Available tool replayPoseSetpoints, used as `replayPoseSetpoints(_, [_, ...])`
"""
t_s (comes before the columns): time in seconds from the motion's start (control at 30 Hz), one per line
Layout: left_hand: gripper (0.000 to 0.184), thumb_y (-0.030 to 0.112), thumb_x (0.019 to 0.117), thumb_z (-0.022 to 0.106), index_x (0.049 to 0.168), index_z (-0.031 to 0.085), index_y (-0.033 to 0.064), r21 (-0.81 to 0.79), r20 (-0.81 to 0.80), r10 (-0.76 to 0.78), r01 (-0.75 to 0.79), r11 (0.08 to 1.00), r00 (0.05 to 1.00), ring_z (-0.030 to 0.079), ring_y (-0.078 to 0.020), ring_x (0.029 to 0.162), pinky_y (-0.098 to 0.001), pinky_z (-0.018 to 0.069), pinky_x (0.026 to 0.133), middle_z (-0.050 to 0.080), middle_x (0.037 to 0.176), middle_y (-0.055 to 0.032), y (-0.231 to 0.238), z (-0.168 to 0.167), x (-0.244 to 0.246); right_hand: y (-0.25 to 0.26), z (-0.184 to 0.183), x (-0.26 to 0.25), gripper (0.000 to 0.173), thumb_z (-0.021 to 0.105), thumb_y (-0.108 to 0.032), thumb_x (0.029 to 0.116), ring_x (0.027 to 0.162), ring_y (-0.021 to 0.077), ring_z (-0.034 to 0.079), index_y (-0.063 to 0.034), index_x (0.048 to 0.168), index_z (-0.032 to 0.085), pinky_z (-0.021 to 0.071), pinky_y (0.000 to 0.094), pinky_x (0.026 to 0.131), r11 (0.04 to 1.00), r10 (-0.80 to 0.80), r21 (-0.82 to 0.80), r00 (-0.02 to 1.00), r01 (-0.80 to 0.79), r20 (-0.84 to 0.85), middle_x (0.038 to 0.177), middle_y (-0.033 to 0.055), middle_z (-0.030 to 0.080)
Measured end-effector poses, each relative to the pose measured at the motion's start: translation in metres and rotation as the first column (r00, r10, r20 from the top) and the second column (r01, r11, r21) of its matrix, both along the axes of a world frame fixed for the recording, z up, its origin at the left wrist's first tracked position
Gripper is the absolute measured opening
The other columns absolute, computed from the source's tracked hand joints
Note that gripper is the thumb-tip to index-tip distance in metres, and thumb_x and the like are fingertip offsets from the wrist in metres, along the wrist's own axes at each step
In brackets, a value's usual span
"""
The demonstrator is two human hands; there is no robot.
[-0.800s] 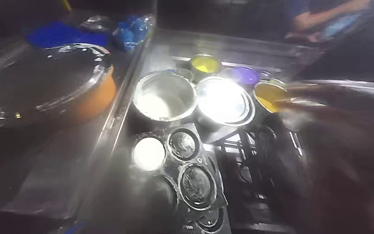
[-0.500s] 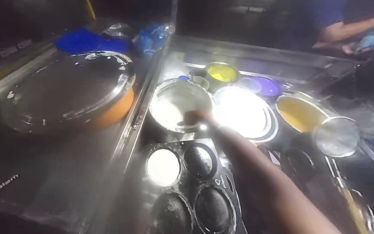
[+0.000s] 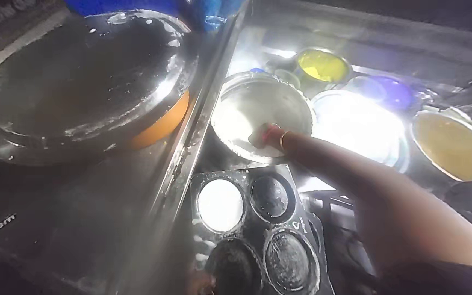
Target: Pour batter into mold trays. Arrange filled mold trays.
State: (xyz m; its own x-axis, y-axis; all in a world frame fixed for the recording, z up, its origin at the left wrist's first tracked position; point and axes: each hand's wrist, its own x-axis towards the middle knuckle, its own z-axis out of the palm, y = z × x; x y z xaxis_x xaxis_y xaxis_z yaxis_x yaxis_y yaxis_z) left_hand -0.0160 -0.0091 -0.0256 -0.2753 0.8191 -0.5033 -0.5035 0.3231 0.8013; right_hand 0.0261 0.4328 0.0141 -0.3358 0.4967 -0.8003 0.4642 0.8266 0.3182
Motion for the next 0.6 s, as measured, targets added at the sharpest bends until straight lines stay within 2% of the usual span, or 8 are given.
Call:
replayPoseSetpoints(0.07, [0.04,-0.016,0.0719,0.058,0.102,0.065,0.0088,0.017,0.009,0.005,-0.005,1.0,1.0,0.069,0.0024,0.079,-0.0197,0.0585,0.076,0.074,0.086,0.0107,0.0,0.001,0.0,0.004,-0.007,0.001,0.024,0.068,-0.026,0.094,0.098,0.0414,0.067,-0.003,0.1,0.072,0.0488,0.0673,0.078,0.995,0.094,-0.013,0.994,-0.095,-0.051,0.101,0.0206,0.07])
replayPoseSetpoints(0.13, [0.043,-0.016,0.0696,0.062,0.106,0.066,0.008,0.08,-0.005,0.022,-0.021,0.997,1.0,0.07,0.0015,0.083,-0.0207,0.0592,0.079,0.075,0.09,0.0096,-0.003,-0.008,-0.001,0.013,0.0,0.009,0.033,0.067,-0.039,0.0947,0.09,0.0398,0.068,-0.0057,0.095,0.071,0.049,0.0668,0.074,0.993,0.095,-0.054,0.978,-0.107,-0.186,0.092,0.0186,0.069])
replayPoseSetpoints(0.23, [0.047,-0.01,0.0681,0.068,0.109,0.068,0.0133,0.171,0.007,0.0,-0.001,0.985,1.0,0.071,0.0006,0.089,-0.0226,0.0593,0.083,0.076,0.096,0.0101,-0.009,-0.021,-0.004,0.03,0.044,0.033,0.033,0.056,-0.03,0.1056,0.085,0.0363,0.068,-0.0018,0.101,0.073,0.0515,0.0599,0.079,0.966,0.054,-0.212,0.917,-0.149,-0.395,0.089,0.0187,0.069])
replayPoseSetpoints(0.3, [0.049,-0.011,0.0655,0.066,0.106,0.07,0.0161,0.203,0.014,0.019,-0.021,0.979,1.0,0.071,0.001,0.087,-0.0217,0.0595,0.081,0.077,0.094,0.0103,-0.007,-0.022,-0.004,0.032,0.081,0.052,0.031,0.052,-0.026,0.1079,0.073,0.0272,0.064,-0.0034,0.103,0.073,0.0516,0.0497,0.072,0.965,-0.086,-0.26,0.898,-0.032,-0.432,0.082,0.0136,0.067])
replayPoseSetpoints(0.37, [0.05,-0.01,0.0668,0.066,0.107,0.071,0.0199,0.246,0.012,0.017,-0.019,0.969,1.0,0.071,0.0019,0.088,-0.0206,0.059,0.082,0.077,0.096,0.0112,-0.008,-0.022,-0.003,0.025,0.104,0.081,0.03,0.053,-0.029,0.1079,0.057,0.02,0.058,-0.0066,0.102,0.073,0.0499,0.0405,0.058,0.948,-0.259,-0.291,0.838,0.127,-0.481,0.07,0.0096,0.064])
replayPoseSetpoints(0.43, [0.048,-0.007,0.0679,0.066,0.105,0.071,0.0221,0.247,0.013,0.023,-0.025,0.969,1.0,0.071,0.0018,0.085,-0.0208,0.0595,0.079,0.077,0.094,0.011,-0.013,-0.023,-0.004,0.008,0.122,0.108,0.03,0.054,-0.033,0.1075,0.046,0.0144,0.048,-0.0097,0.102,0.072,0.0418,0.0322,0.045,0.885,-0.452,-0.351,0.742,0.304,-0.495,0.062,0.0061,0.056])
replayPoseSetpoints(0.5, [0.047,-0.009,0.0653,0.065,0.101,0.07,0.0219,0.23,0.011,0.053,-0.055,0.972,0.999,0.071,0.0019,0.08,-0.0203,0.0596,0.075,0.077,0.089,0.0107,-0.016,-0.022,-0.004,-0.007,0.134,0.136,0.03,0.053,-0.034,0.1078,0.043,0.0127,0.047,-0.0097,0.104,0.07,0.0405,0.0288,0.042,0.823,-0.561,-0.422,0.653,0.379,-0.508,0.06,0.0054,0.056])
replayPoseSetpoints(0.6, [0.048,-0.01,0.0618,0.065,0.1,0.07,0.0194,0.238,0.001,0.108,-0.105,0.966,0.994,0.071,0.0029,0.08,-0.0185,0.0593,0.074,0.076,0.088,0.0114,-0.021,-0.024,-0.003,-0.04,0.143,0.176,0.023,0.053,-0.023,0.1077,0.043,0.0105,0.048,-0.0071,0.112,0.07,0.0394,0.0248,0.041,0.729,-0.684,-0.543,0.475,0.417,-0.553,0.06,0.0047,0.056])
